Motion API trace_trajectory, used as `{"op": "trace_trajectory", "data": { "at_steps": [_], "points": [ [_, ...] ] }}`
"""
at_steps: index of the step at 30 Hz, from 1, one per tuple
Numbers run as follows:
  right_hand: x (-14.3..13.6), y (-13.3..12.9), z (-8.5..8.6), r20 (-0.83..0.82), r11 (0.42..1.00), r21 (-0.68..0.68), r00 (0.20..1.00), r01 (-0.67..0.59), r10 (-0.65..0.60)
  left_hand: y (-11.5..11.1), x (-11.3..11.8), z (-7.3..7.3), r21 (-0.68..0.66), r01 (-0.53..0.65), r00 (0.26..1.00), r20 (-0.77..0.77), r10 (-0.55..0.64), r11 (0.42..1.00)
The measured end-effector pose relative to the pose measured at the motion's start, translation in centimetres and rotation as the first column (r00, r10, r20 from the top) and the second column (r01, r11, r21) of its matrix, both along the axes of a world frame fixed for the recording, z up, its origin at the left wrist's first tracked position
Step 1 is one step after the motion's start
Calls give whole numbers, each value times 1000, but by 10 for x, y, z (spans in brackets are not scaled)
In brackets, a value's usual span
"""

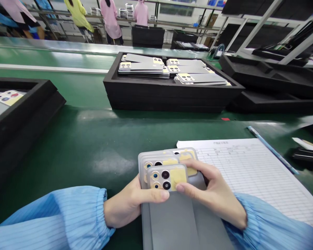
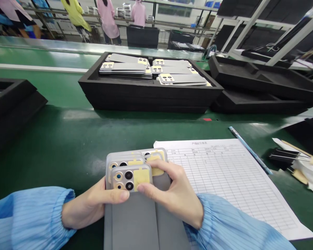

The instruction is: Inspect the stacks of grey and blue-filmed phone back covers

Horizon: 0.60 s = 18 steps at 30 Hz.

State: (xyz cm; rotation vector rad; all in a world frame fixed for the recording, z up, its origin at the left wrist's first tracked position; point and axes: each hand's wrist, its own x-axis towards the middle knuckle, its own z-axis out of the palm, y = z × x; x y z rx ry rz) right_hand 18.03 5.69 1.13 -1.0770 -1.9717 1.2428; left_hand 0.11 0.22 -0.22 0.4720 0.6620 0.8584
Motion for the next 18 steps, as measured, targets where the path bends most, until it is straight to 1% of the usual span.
{"op": "trace_trajectory", "data": {
  "at_steps": [4, 6, 8, 10, 13, 16, 18],
  "points": [
    [-1, -1, 3, -5, 1000, -16, 1000, -13, 13, -1, 0, -1, 24, -16, 999, -33, 17, 1000],
    [-2, 0, 5, 12, 999, -33, 1000, -27, 27, 0, 0, -1, -5, -23, 1000, -13, 23, 1000],
    [-1, 1, 6, 24, 999, -47, 1000, -4, 5, 0, 0, -2, -51, -35, 998, 41, 37, 998],
    [1, 3, 5, 25, 996, -65, 998, 65, -64, 1, 0, -2, -105, -57, 994, 90, 66, 993],
    [5, 6, 1, -16, 977, -101, 982, 188, -190, 1, 1, -2, -163, -75, 992, 90, 91, 984],
    [8, 9, -1, -101, 959, -140, 960, 247, -261, -1, 1, -2, -162, -78, 994, 68, 90, 984],
    [9, 11, 2, -162, 940, -160, 931, 301, -326, -2, 0, -3, -156, -81, 994, 55, 91, 984]
  ]
}}
